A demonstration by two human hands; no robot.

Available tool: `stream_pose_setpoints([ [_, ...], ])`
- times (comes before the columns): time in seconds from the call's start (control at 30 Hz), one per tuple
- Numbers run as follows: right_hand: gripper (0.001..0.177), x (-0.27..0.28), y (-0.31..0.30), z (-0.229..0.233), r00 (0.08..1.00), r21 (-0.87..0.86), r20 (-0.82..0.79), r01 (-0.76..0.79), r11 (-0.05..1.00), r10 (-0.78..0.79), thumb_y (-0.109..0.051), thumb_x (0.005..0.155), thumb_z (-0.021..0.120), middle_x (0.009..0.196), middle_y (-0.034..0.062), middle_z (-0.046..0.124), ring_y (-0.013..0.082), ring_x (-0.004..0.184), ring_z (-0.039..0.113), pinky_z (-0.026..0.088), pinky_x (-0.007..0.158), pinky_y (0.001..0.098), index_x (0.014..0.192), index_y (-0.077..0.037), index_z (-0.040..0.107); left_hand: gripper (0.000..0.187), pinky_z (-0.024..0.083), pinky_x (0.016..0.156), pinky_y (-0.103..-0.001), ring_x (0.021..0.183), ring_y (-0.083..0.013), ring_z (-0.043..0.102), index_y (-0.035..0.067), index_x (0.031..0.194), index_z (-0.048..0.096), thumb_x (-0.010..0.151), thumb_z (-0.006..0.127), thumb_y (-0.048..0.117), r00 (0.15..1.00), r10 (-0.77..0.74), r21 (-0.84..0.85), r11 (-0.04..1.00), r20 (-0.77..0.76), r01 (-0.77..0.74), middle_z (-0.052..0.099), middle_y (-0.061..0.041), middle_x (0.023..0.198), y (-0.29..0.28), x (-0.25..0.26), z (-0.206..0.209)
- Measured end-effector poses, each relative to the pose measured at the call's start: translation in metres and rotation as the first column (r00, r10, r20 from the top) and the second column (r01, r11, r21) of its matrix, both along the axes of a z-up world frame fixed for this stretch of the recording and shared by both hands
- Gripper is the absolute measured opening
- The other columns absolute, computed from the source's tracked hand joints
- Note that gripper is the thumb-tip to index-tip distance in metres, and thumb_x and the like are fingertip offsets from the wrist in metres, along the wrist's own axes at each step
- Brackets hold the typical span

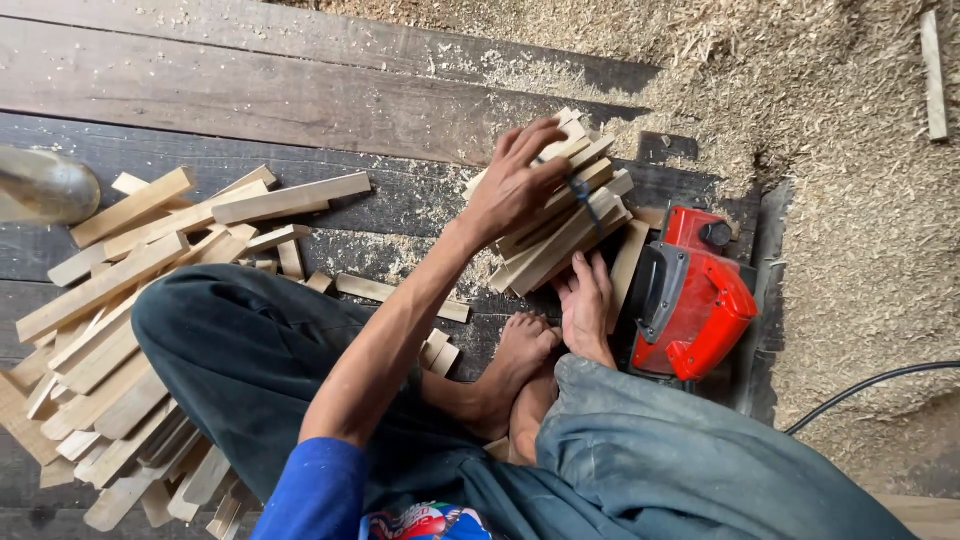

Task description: Using a power planer on wooden slats and then gathering them into neat stacks to be tied into bundles with string.

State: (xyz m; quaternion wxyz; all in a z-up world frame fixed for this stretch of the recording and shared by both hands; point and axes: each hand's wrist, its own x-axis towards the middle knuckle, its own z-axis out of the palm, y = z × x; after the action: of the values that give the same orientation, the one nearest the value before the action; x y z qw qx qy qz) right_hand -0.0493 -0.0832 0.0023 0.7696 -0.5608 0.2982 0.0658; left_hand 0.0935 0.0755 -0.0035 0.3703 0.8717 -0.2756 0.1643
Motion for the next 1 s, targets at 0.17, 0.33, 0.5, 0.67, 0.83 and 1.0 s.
stream_pose_setpoints([
  [0.17,0.077,-0.004,-0.004,-0.019,0.999,-0.045,0.017,0.043,0.998,-0.042,-0.033,0.103,0.073,0.138,0.0153,0.042,0.0338,0.138,0.047,0.035,0.118,0.0668,0.166,-0.016,0.032,0.012,0.042,0.108,-0.063,0.146,-0.0345,0.046,0.018,0.103,0.065,0.100,0.074,0.025,0.985,-0.004,-0.088,0.996,-0.170,-0.011,0.057,-0.012,0.135,0.031,-0.030,-0.012],
  [0.33,0.076,-0.004,-0.009,-0.031,0.999,-0.073,0.011,0.032,0.997,-0.031,-0.033,0.103,0.074,0.131,0.0139,0.040,0.0322,0.133,0.046,0.034,0.119,0.0669,0.166,-0.018,0.034,0.021,0.039,0.108,-0.069,0.146,-0.0362,0.045,0.018,0.103,0.064,0.100,0.074,0.035,0.921,0.000,-0.211,0.973,-0.389,-0.090,0.052,-0.013,0.141,0.050,-0.046,-0.027],
  [0.5,0.084,-0.015,0.010,-0.017,0.997,-0.134,-0.012,0.078,0.988,-0.080,-0.048,0.105,0.069,0.162,0.0251,0.024,0.0431,0.155,0.027,0.021,0.123,0.0689,0.170,-0.021,0.022,0.022,0.025,0.115,-0.078,0.150,-0.0414,0.041,0.023,0.108,0.071,0.098,0.071,0.044,0.830,0.004,-0.285,0.938,-0.558,-0.197,0.047,-0.017,0.153,0.065,-0.068,-0.012],
  [0.67,0.098,-0.037,0.019,-0.023,0.987,-0.116,-0.158,0.013,0.993,-0.031,-0.038,0.101,0.075,0.169,0.0342,0.001,0.0520,0.156,0.022,0.033,0.122,0.0649,0.171,-0.015,0.011,0.033,0.022,0.115,-0.083,0.149,-0.0515,0.041,0.024,0.119,0.072,0.096,0.072,0.048,0.771,-0.016,-0.365,0.887,-0.636,-0.283,0.042,-0.022,0.158,0.062,-0.084,-0.001],
  [0.83,0.111,-0.062,0.009,-0.046,0.985,-0.001,-0.168,-0.034,0.999,0.033,-0.017,0.093,0.082,0.159,0.0464,-0.002,0.0630,0.138,0.045,0.045,0.113,0.0649,0.171,-0.008,0.002,0.044,0.028,0.118,-0.079,0.147,-0.0574,0.041,0.014,0.125,0.071,0.100,0.066,0.050,0.760,-0.026,-0.527,0.735,-0.649,-0.426,0.042,-0.031,0.156,0.046,-0.092,0.002],
  [1.0,0.050,-0.053,0.013,-0.040,0.969,0.016,-0.087,-0.229,0.973,0.230,-0.008,0.106,0.058,0.136,0.0438,0.058,0.0527,0.116,0.068,0.061,0.100,0.0531,0.147,0.014,0.038,0.039,0.048,0.110,-0.056,0.132,-0.0369,0.059,0.008,0.130,0.074,0.105,0.060,0.034,0.747,0.087,-0.717,0.225,-0.659,-0.659,0.069,-0.021,0.129,0.018,-0.084,-0.042],
])
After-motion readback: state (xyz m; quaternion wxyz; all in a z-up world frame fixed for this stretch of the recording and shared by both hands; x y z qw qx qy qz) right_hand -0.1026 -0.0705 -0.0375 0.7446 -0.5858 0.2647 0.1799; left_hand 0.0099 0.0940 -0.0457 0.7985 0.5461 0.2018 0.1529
